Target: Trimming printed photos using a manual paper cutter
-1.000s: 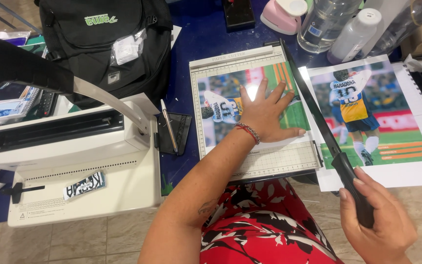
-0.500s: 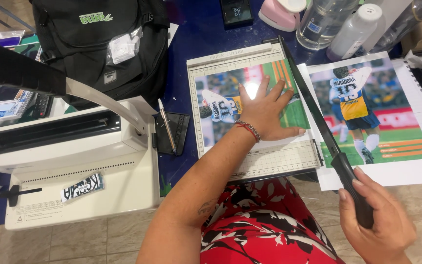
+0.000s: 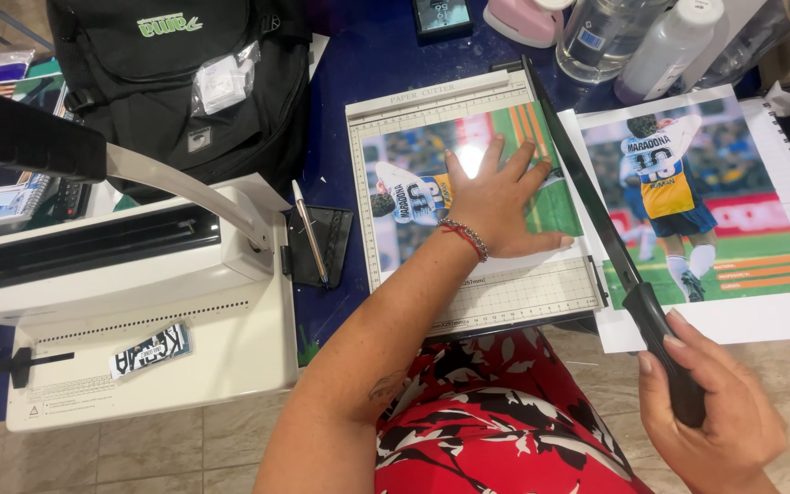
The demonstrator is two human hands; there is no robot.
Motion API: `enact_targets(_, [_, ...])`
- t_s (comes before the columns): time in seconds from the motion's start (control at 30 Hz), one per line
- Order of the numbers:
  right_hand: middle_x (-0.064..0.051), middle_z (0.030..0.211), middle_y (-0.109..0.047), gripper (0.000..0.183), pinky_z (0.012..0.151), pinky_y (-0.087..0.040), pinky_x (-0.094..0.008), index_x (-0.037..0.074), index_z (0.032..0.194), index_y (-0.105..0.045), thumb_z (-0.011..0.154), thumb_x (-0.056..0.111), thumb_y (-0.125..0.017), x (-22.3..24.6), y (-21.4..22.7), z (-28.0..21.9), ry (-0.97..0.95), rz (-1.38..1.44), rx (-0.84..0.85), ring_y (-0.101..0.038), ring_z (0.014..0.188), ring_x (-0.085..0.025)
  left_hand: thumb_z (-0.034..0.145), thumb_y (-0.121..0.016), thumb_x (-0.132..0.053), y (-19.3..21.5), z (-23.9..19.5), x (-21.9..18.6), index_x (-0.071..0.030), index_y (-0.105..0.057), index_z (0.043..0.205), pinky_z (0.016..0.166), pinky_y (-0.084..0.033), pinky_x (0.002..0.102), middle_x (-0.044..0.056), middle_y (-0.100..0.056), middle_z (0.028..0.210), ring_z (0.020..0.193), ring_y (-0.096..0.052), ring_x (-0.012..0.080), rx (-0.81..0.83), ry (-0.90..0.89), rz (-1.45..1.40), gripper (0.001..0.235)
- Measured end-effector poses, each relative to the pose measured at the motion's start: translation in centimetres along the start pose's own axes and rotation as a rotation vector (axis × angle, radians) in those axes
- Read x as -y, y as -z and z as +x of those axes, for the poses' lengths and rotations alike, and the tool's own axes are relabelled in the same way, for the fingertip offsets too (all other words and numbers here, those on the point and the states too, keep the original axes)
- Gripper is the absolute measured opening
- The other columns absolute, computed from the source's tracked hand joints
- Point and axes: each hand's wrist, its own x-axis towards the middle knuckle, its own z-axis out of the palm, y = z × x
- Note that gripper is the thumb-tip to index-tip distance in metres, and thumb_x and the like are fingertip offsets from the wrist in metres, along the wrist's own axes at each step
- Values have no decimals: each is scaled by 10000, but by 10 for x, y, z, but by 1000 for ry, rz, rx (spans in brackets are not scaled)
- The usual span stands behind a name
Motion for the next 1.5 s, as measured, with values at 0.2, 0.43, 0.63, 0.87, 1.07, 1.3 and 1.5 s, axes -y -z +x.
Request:
enact_targets(0.2, [-261, 1215, -797, 184, 943, -563, -361, -81, 1130, -725, 1014, -2, -844, -4, -1, -4, 54, 32, -2, -768, 1082, -312, 700, -387, -915, 1, 0, 0, -261, -382, 1559, 1017, -151, 898, -5, -206, 1685, 1557, -94, 395, 9, 2, -4, 1080])
enact_targets(0.43, [-234, 1228, -807, 168, 943, -560, -352, -58, 1132, -731, 1032, 6, -849, -6, -4, -8, 33, -6, -2, -767, 1082, -288, 705, -402, -927, -2, 1, 0, -269, -383, 1557, 1010, -172, 896, -2, -218, 1682, 1552, -114, 395, -21, -2, 23, 1077])
enact_targets(0.63, [-248, 1214, -803, 159, 938, -557, -356, -68, 1125, -723, 1030, -11, -836, -4, -6, -8, 41, 16, -14, -769, 1077, -310, 697, -401, -931, -3, 1, 0, -272, -375, 1561, 1005, -175, 896, 4, -222, 1681, 1551, -116, 395, -18, 0, 23, 1087])
enact_targets(0.87, [-237, 1195, -807, 159, 930, -556, -346, -65, 1113, -722, 1031, -18, -850, -1, -7, -9, 39, 9, -35, -765, 1077, -295, 704, -413, -926, 4, -1, -1, -270, -351, 1574, 1012, -165, 893, 6, -198, 1689, 1556, -93, 391, 19, 6, 11, 1091])
enact_targets(1.07, [-198, 1228, -816, 162, 904, -552, -331, -33, 1126, -731, 1042, 26, -856, -6, -8, -15, 13, -36, -8, -767, 1073, -266, 686, -400, -949, -2, 1, 0, -275, -379, 1553, 984, -205, 889, 0, -239, 1672, 1543, -145, 391, -31, 3, 37, 1098])
enact_targets(1.3, [-212, 1219, -812, 164, 915, -560, -335, -38, 1098, -722, 1033, 19, -861, -11, -11, -22, 0, -20, 5, -768, 1086, -274, 701, -381, -944, 4, -1, -2, -287, -317, 1589, 1013, -182, 883, -3, -175, 1698, 1556, -100, 384, 48, 20, 47, 1106])
enact_targets(1.5, [-209, 1213, -813, 161, 903, -560, -334, -34, 1104, -723, 1031, 14, -857, -15, -13, -26, 23, -17, 1, -774, 1091, -289, 708, -412, -941, 1, 1, -2, -282, -355, 1567, 995, -197, 884, -2, -222, 1682, 1546, -131, 382, -1, 10, 43, 1084])
